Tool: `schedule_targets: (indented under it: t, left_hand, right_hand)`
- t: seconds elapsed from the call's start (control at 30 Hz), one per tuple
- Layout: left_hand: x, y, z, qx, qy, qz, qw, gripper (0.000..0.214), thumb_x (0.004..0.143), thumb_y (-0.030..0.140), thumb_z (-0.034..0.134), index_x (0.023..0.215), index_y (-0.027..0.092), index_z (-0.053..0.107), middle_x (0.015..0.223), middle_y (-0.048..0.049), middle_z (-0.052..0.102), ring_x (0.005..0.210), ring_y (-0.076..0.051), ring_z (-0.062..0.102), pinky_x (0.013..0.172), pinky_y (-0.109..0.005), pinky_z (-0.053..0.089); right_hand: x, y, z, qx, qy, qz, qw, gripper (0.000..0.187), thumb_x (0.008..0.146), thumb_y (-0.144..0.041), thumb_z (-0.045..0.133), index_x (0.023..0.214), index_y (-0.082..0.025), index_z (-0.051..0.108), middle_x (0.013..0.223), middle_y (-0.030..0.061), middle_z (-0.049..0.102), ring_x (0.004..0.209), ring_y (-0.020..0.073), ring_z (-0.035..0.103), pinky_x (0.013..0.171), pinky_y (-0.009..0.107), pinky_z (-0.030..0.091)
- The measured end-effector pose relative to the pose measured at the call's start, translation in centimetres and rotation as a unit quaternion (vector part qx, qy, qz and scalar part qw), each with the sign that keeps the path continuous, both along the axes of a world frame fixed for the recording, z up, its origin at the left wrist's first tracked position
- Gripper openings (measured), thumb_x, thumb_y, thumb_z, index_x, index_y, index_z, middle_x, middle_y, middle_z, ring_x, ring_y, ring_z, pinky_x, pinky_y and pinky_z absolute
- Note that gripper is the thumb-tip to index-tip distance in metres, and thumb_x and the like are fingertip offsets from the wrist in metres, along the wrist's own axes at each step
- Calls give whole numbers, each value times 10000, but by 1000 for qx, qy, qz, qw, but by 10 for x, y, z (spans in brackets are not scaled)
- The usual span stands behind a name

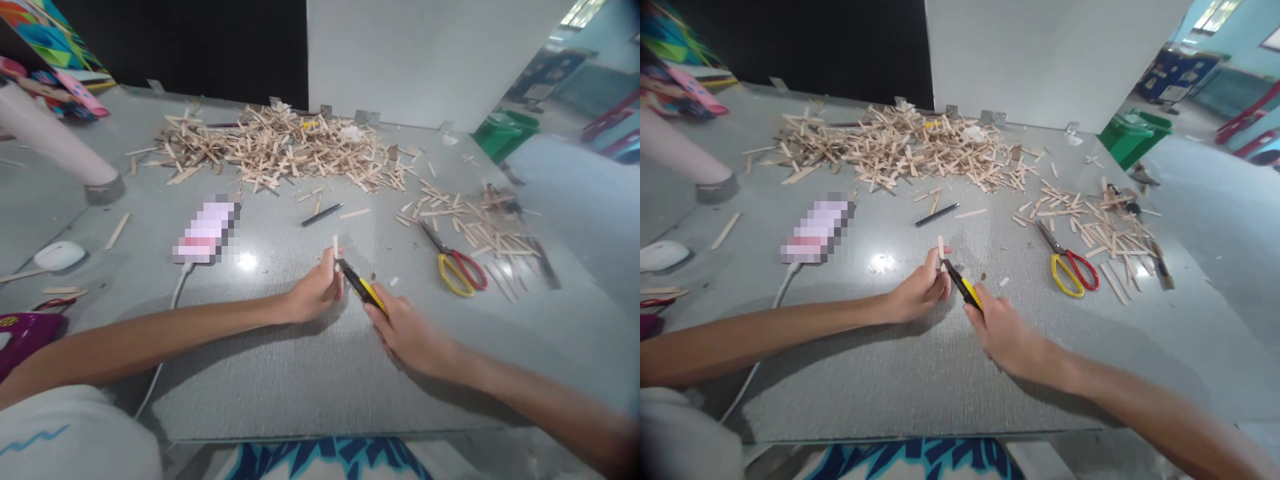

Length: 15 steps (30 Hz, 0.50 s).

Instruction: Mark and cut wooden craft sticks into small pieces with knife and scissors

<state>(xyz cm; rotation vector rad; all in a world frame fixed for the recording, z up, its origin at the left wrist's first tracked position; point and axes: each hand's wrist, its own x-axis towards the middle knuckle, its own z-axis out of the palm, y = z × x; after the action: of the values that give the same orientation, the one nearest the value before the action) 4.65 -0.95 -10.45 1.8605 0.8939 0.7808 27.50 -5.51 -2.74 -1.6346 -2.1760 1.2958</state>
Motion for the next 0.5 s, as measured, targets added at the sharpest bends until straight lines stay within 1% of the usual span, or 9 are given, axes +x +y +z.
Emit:
schedule_targets:
  t: [0.07, 0.13, 0.17, 0.23, 0.3, 0.37, 0.4, 0.43, 0.5]
  left_hand:
    - [0, 0, 1, -4, 7, -6, 1000, 406, 1125, 283, 397, 1464, 161, 209, 729, 64, 574, 627, -156, 556, 680, -325, 450]
    - [-1, -1, 2, -7, 11, -10, 1000, 414, 1129, 288, 390, 1474, 159, 201, 732, 63, 575, 611, -151, 553, 656, -313, 442]
    - [-1, -1, 2, -8, 12, -12, 1000, 412, 1134, 294, 379, 1478, 160, 195, 733, 63, 577, 602, -148, 549, 646, -309, 440]
    - [-1, -1, 2, -6, 11, -14, 1000, 403, 1145, 313, 352, 1481, 164, 187, 735, 60, 583, 600, -147, 548, 646, -309, 445]
    - [-2, -1, 2, 0, 10, -17, 1000, 397, 1149, 328, 335, 1480, 165, 186, 733, 59, 584, 618, -155, 557, 667, -320, 460]
    - [-2, 0, 1, 5, 11, -23, 1000, 412, 1145, 338, 344, 1481, 162, 183, 735, 59, 580, 647, -166, 574, 695, -334, 476]
    - [-2, 0, 1, 6, 12, -28, 1000, 422, 1142, 336, 349, 1484, 159, 180, 736, 60, 579, 649, -167, 576, 700, -336, 479]
    - [-2, 0, 1, 5, 15, -31, 999, 429, 1139, 329, 353, 1489, 155, 176, 739, 59, 581, 642, -165, 573, 696, -334, 478]
    - [-3, 1, 1, 2, 20, -36, 999, 443, 1133, 308, 356, 1499, 146, 168, 746, 55, 588, 623, -157, 565, 680, -326, 471]
  right_hand:
    - [6, 9, 18, -35, 17, 37, 999, 240, 1134, -406, 410, 991, -236, 501, 539, -69, 549, 403, 142, 557, 445, 244, 409]
    - [8, 15, 31, -85, 25, 41, 995, 284, 1135, -440, 412, 955, -238, 498, 656, -34, 636, 395, 116, 554, 390, 229, 381]
    - [7, 14, 32, -96, 28, 42, 994, 279, 1132, -435, 418, 954, -236, 498, 680, -25, 656, 398, 110, 560, 381, 220, 382]
    - [0, 7, 23, -81, 20, 22, 996, 218, 1123, -387, 431, 975, -236, 486, 632, -39, 631, 397, 112, 569, 392, 208, 405]
    - [-7, -1, 12, -70, -1, -43, 997, 132, 1108, -341, 423, 1027, -245, 463, 589, -71, 578, 367, 124, 550, 374, 213, 400]
    - [-8, -2, 11, -72, -8, -68, 995, 135, 1111, -354, 418, 1038, -249, 460, 586, -78, 562, 357, 128, 545, 361, 215, 390]
    - [-6, 1, 15, -58, -5, -52, 997, 155, 1110, -358, 423, 1009, -247, 464, 567, -78, 554, 355, 124, 540, 365, 212, 383]
    - [-2, 6, 22, -60, 5, -11, 998, 204, 1118, -388, 424, 982, -245, 476, 548, -73, 557, 361, 121, 536, 375, 210, 391]
    - [4, 14, 36, -99, -4, 45, 994, 300, 1127, -465, 412, 945, -243, 498, 510, -66, 550, 355, 121, 513, 363, 211, 378]
